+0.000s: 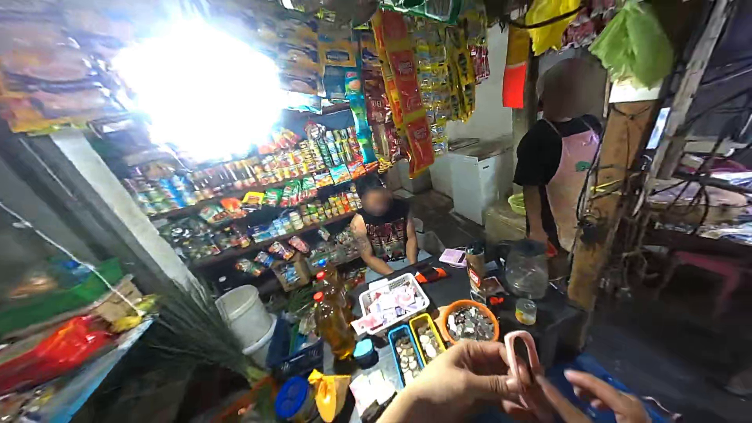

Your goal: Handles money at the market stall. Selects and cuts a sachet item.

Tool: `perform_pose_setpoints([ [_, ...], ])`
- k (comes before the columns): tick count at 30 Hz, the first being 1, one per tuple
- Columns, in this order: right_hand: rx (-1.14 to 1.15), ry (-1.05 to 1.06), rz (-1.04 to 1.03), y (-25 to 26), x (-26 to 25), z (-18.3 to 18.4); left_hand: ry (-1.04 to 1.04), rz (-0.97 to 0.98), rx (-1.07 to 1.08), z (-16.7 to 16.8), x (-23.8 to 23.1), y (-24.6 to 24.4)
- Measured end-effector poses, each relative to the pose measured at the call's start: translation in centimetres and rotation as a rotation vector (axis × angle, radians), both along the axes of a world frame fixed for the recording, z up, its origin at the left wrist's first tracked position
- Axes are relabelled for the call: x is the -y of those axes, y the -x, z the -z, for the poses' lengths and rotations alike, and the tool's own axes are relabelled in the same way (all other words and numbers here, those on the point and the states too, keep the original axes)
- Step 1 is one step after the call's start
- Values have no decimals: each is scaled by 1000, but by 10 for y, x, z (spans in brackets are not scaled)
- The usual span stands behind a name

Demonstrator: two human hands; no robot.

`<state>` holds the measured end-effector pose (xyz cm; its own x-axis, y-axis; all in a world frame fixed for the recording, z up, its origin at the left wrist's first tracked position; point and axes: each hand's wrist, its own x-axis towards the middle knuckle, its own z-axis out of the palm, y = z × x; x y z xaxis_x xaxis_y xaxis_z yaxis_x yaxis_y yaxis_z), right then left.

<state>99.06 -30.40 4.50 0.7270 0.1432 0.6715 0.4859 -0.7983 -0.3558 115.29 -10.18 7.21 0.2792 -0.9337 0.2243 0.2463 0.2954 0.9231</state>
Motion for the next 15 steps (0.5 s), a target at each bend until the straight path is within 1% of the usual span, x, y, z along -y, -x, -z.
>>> perform_pose_setpoints([
  [2, -35, 120, -66, 3, 8, -18, 11, 38, -62, -3, 3, -3],
  [3, -83, 132, -128, 4, 10, -26, 4, 72, -99, -4, 5, -5],
  [6, -268, 85, -294, -2, 17, -39, -46, 153, -222, 0, 12, -12],
  [8, -335, 99, -334, -9, 25, -44, -70, 198, -304, 7, 17, -17],
  [10, -395, 61, -378, -19, 33, -50, -78, 241, -375, 15, 21, -22],
  [13, -519, -37, -424, -42, 47, -61, -53, 304, -413, 18, 23, -29],
  [15, -588, -89, -501, -63, 57, -65, -30, 333, -410, 16, 22, -38],
])
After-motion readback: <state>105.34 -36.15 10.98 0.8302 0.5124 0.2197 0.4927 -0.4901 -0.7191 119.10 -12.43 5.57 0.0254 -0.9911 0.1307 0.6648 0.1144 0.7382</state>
